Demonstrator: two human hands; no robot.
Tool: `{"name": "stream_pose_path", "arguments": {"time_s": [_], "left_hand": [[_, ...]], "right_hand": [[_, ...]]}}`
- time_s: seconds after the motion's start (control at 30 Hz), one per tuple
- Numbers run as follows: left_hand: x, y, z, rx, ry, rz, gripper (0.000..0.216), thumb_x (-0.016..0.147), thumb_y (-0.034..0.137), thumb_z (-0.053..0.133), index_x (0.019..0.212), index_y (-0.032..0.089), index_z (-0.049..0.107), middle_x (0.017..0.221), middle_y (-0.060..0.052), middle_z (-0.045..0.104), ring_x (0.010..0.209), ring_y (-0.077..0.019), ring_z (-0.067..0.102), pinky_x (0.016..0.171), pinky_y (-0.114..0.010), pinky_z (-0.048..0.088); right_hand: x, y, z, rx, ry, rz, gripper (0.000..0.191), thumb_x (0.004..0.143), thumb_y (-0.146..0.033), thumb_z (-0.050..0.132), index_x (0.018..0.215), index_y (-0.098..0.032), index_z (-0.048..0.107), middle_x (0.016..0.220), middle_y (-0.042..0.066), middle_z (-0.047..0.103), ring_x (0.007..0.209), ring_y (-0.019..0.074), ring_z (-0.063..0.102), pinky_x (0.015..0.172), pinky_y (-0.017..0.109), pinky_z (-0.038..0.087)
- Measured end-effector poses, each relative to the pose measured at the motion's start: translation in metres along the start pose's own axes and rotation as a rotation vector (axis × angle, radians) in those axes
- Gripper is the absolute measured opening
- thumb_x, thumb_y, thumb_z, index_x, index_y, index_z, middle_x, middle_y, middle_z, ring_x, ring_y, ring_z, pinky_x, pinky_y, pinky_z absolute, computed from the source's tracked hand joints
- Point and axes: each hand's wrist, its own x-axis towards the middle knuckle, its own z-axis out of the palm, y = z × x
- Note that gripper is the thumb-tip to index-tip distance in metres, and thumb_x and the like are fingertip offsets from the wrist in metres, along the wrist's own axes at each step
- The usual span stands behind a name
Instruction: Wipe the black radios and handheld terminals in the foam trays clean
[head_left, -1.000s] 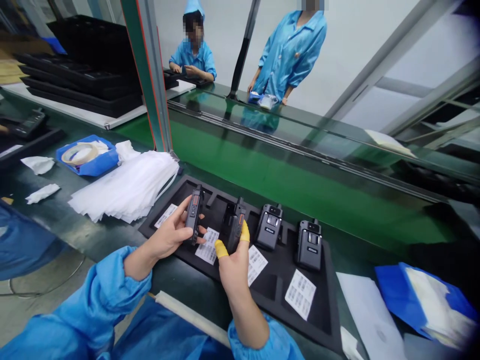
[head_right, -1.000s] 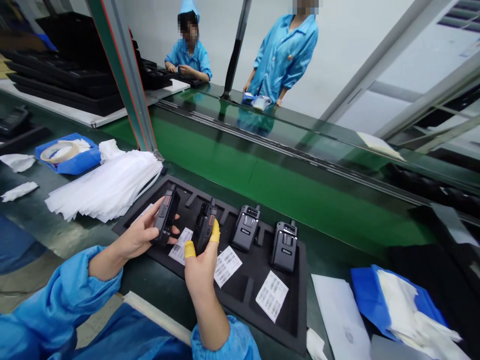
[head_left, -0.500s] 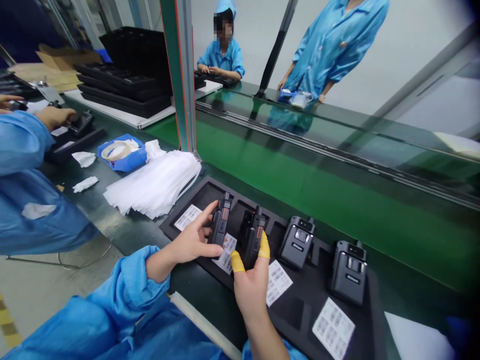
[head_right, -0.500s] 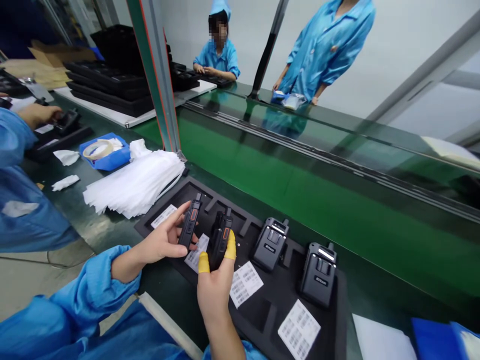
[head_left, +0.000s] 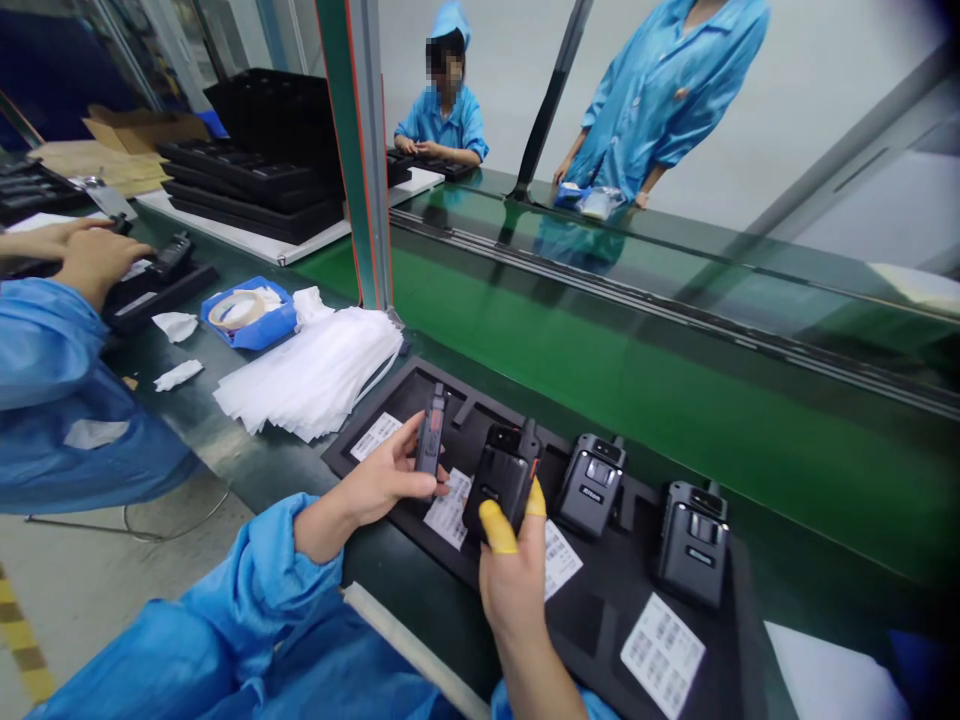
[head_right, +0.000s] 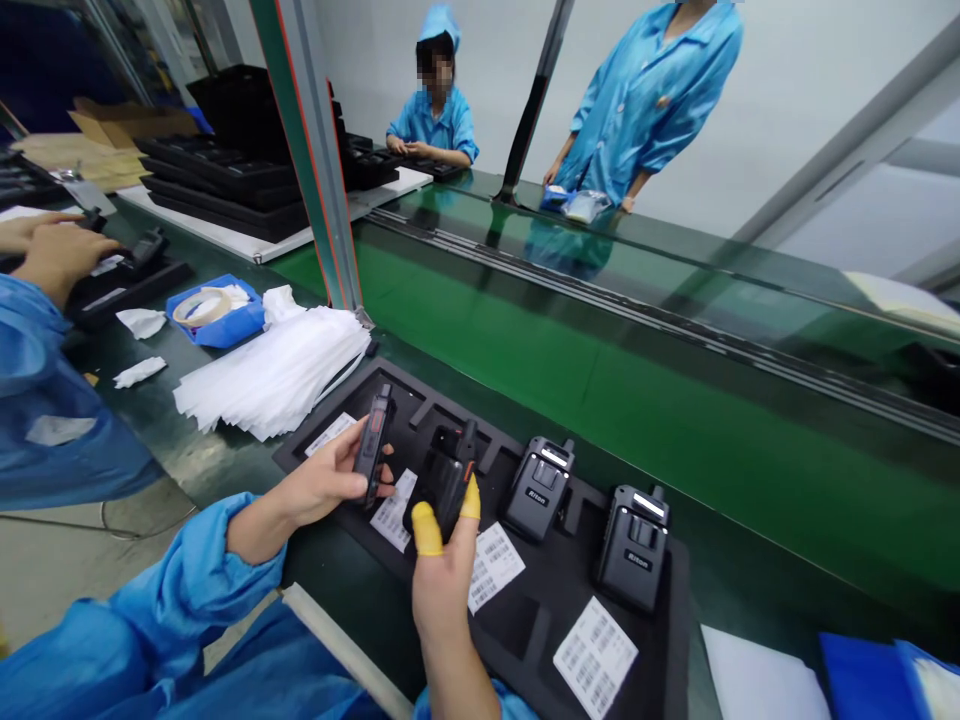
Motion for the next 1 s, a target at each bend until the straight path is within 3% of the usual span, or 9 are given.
{"name": "stream_pose_path", "arguments": {"time_s": [0.1, 0.2, 0.37, 0.47, 0.63, 0.73, 0.87, 1.0], "left_hand": [[0.003, 0.009, 0.006, -0.076, 0.054, -0.097, 0.043, 0.063, 0.039, 0.083, 0.089, 0.012, 0.063, 0.082, -0.005, 0.064, 0.075, -0.0182, 0.064, 0.079, -0.041, 0.056], [0.007, 0.018, 0.013, -0.124, 0.084, -0.17, 0.043, 0.081, 0.053, 0.063, 0.081, 0.01, 0.06, 0.078, -0.009, 0.066, 0.08, -0.0203, 0.067, 0.078, -0.037, 0.058], [0.013, 0.023, 0.023, -0.173, 0.126, -0.201, 0.05, 0.083, 0.059, 0.055, 0.08, 0.009, 0.057, 0.081, -0.013, 0.067, 0.079, -0.0214, 0.069, 0.077, -0.034, 0.057], [0.012, 0.023, 0.026, -0.183, 0.138, -0.225, 0.048, 0.086, 0.054, 0.054, 0.083, 0.007, 0.058, 0.083, -0.017, 0.067, 0.081, -0.0226, 0.069, 0.08, -0.035, 0.056], [0.007, 0.028, 0.028, -0.175, 0.094, -0.23, 0.018, 0.083, 0.018, 0.052, 0.094, 0.009, 0.062, 0.095, -0.012, 0.069, 0.1, -0.0283, 0.064, 0.091, -0.05, 0.049], [0.008, 0.028, 0.023, -0.096, 0.034, -0.214, 0.024, 0.086, 0.028, 0.051, 0.101, 0.014, 0.063, 0.099, -0.009, 0.069, 0.098, -0.0279, 0.064, 0.086, -0.048, 0.05], [0.017, 0.019, 0.019, 0.062, 0.013, -0.299, 0.067, 0.086, 0.068, 0.039, 0.1, 0.008, 0.065, 0.082, -0.014, 0.071, 0.075, -0.0253, 0.069, 0.066, -0.035, 0.056], [0.027, 0.013, 0.022, 0.096, 0.146, -0.305, 0.064, 0.091, 0.062, 0.031, 0.108, 0.009, 0.062, 0.063, -0.008, 0.068, 0.049, -0.0167, 0.064, 0.044, -0.023, 0.051]], "right_hand": [[0.004, -0.012, -0.004, 0.377, -0.064, 0.268, 0.056, 0.08, -0.043, 0.053, 0.133, -0.027, 0.042, 0.125, 0.009, 0.059, 0.107, 0.0261, 0.06, 0.095, 0.056, 0.045], [0.008, -0.021, -0.011, 0.567, -0.103, 0.406, 0.047, 0.081, -0.041, 0.055, 0.125, -0.026, 0.052, 0.114, 0.009, 0.066, 0.101, 0.027, 0.064, 0.09, 0.059, 0.047], [0.012, -0.028, -0.018, 0.633, -0.164, 0.403, 0.042, 0.08, -0.045, 0.058, 0.118, -0.026, 0.058, 0.117, 0.01, 0.064, 0.109, 0.028, 0.06, 0.093, 0.059, 0.045], [0.012, -0.029, -0.019, 0.637, -0.157, 0.431, 0.038, 0.08, -0.041, 0.056, 0.114, -0.025, 0.059, 0.116, 0.01, 0.064, 0.108, 0.0279, 0.061, 0.093, 0.059, 0.045], [0.011, -0.034, -0.018, 0.649, -0.032, 0.495, 0.036, 0.074, -0.03, 0.053, 0.109, -0.023, 0.06, 0.1, 0.005, 0.07, 0.091, 0.0241, 0.066, 0.079, 0.052, 0.054], [0.015, -0.035, -0.015, 0.613, 0.008, 0.53, 0.035, 0.079, -0.046, 0.052, 0.1, -0.021, 0.063, 0.08, 0.003, 0.07, 0.066, 0.0182, 0.065, 0.053, 0.034, 0.055], [0.019, -0.031, -0.013, 0.596, -0.074, 0.535, 0.046, 0.076, -0.062, 0.056, 0.098, -0.021, 0.063, 0.054, -0.004, 0.057, 0.04, 0.0094, 0.048, 0.031, 0.017, 0.034], [0.02, -0.03, -0.013, 0.631, -0.085, 0.542, 0.048, 0.067, -0.064, 0.065, 0.088, -0.021, 0.063, 0.051, -0.006, 0.054, 0.036, 0.0072, 0.044, 0.028, 0.015, 0.03]]}}
